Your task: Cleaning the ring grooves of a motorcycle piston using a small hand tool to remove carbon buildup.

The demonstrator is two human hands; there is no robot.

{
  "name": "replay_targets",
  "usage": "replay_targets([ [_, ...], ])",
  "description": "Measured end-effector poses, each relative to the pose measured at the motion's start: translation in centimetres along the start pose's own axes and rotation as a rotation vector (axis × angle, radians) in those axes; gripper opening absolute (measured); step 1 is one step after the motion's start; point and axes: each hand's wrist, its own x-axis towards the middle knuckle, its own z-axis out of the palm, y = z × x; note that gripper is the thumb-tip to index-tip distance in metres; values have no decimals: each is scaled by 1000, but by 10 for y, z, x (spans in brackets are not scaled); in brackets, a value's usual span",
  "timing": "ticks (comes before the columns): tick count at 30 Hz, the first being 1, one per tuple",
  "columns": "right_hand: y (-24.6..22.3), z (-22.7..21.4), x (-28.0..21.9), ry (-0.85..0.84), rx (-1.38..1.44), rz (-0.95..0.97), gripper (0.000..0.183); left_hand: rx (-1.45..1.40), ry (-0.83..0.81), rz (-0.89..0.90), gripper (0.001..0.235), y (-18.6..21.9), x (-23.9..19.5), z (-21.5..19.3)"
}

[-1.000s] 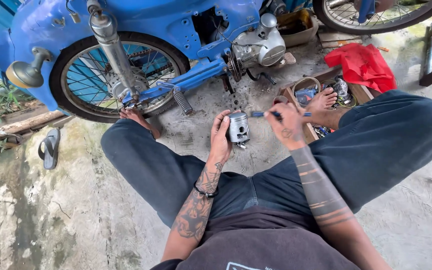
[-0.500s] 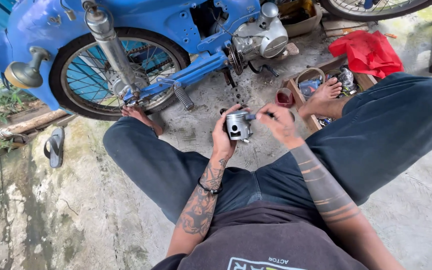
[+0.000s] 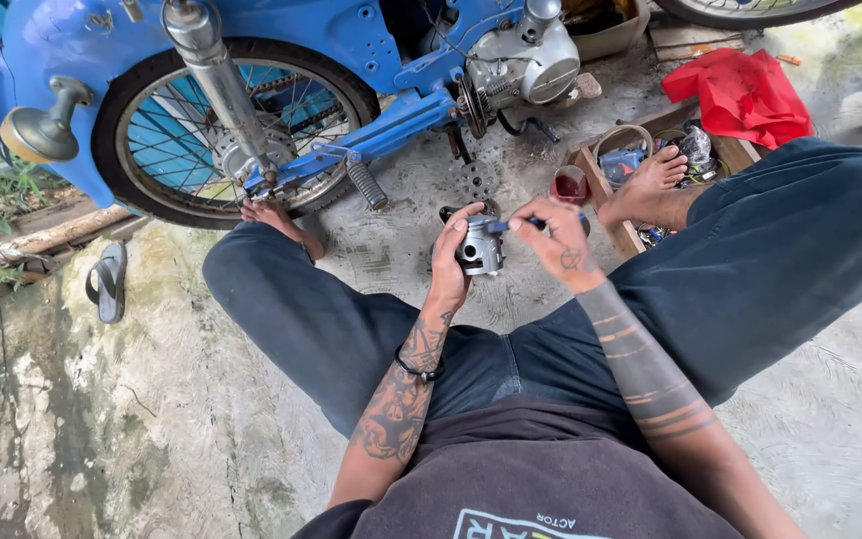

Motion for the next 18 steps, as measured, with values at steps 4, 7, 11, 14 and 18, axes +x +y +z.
replay_targets([
  [4, -28, -13, 3, -7, -94, 44, 11, 20, -14, 17, 51, 10, -5, 10],
  [7, -40, -14, -1, -53, -106, -11, 10, 64, -20, 24, 55, 14, -9, 14],
  [11, -21, -14, 3, -16, -187, -10, 13, 102, -50, 56, 55, 27, -12, 20],
  [14, -15, -12, 2, -4, -182, -24, 13, 123, -53, 59, 57, 57, -25, 46],
  [18, -20, -17, 3, 10, -203, 8, 14, 101, -66, 74, 56, 76, -36, 58],
])
